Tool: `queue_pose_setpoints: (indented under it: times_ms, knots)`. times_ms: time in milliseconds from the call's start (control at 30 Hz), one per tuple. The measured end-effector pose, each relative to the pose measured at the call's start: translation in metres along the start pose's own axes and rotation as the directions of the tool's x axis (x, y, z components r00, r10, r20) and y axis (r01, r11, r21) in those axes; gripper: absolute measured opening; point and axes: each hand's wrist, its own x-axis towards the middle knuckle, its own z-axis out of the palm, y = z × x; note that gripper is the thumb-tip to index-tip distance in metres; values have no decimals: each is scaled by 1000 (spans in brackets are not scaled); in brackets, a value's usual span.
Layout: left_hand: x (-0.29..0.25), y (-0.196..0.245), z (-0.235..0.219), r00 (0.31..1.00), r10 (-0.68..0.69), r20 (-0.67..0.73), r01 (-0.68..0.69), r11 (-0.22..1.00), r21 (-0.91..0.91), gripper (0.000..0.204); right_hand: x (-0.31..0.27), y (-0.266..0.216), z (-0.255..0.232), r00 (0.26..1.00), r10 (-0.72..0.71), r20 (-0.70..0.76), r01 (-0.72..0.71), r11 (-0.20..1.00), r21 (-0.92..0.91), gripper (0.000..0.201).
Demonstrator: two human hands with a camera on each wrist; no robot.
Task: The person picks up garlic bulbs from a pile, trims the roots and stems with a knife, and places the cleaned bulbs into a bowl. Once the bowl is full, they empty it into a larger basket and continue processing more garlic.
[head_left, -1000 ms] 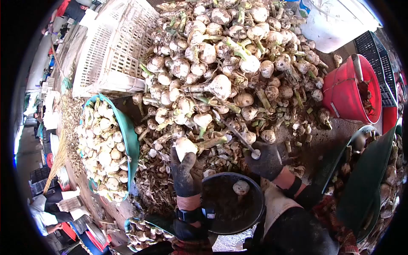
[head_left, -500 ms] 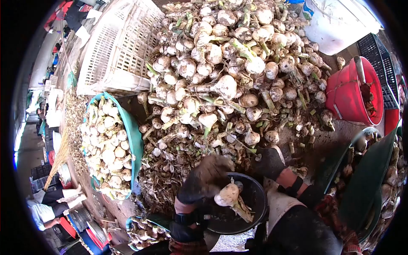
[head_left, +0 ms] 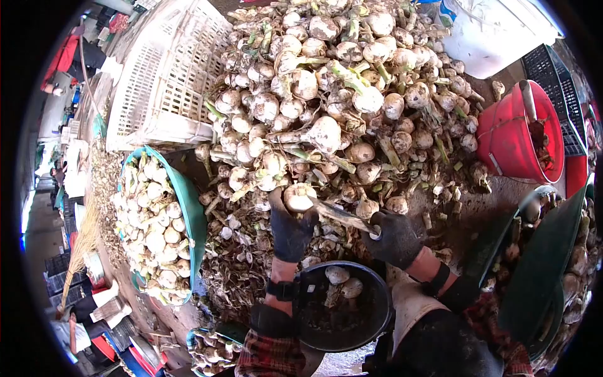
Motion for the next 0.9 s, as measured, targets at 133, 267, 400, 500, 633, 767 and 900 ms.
queue_pose_setpoints:
  times_ms: [133,267,400,500,633,767,900]
  knots:
    - [-29,24,-20,936,-68,344,81,996,-22,71,6,-35,-27,990,-111,93,120,988,-98,36]
    - [-46,8,-33,745,381,548,-646,618,448,77,3,-33,-27,985,-133,106,143,986,-90,35]
    - [-58,10,-25,880,28,474,50,987,-151,59,0,-17,-21,968,-214,132,226,970,-85,37]
    - [-55,21,-31,596,-434,676,800,243,-549,53,-2,-5,-12,961,-224,164,243,964,-108,41]
    - [-49,21,-28,769,50,637,37,992,-123,59,-7,15,2,946,-317,71,323,943,-86,41]
    - [-38,78,-38,798,-108,593,369,865,-340,61,-11,82,36,999,-24,-41,12,964,-264,22]
    - [-18,74,-41,882,-196,428,393,807,-441,72,-18,49,4,990,38,-136,-57,988,-140,16]
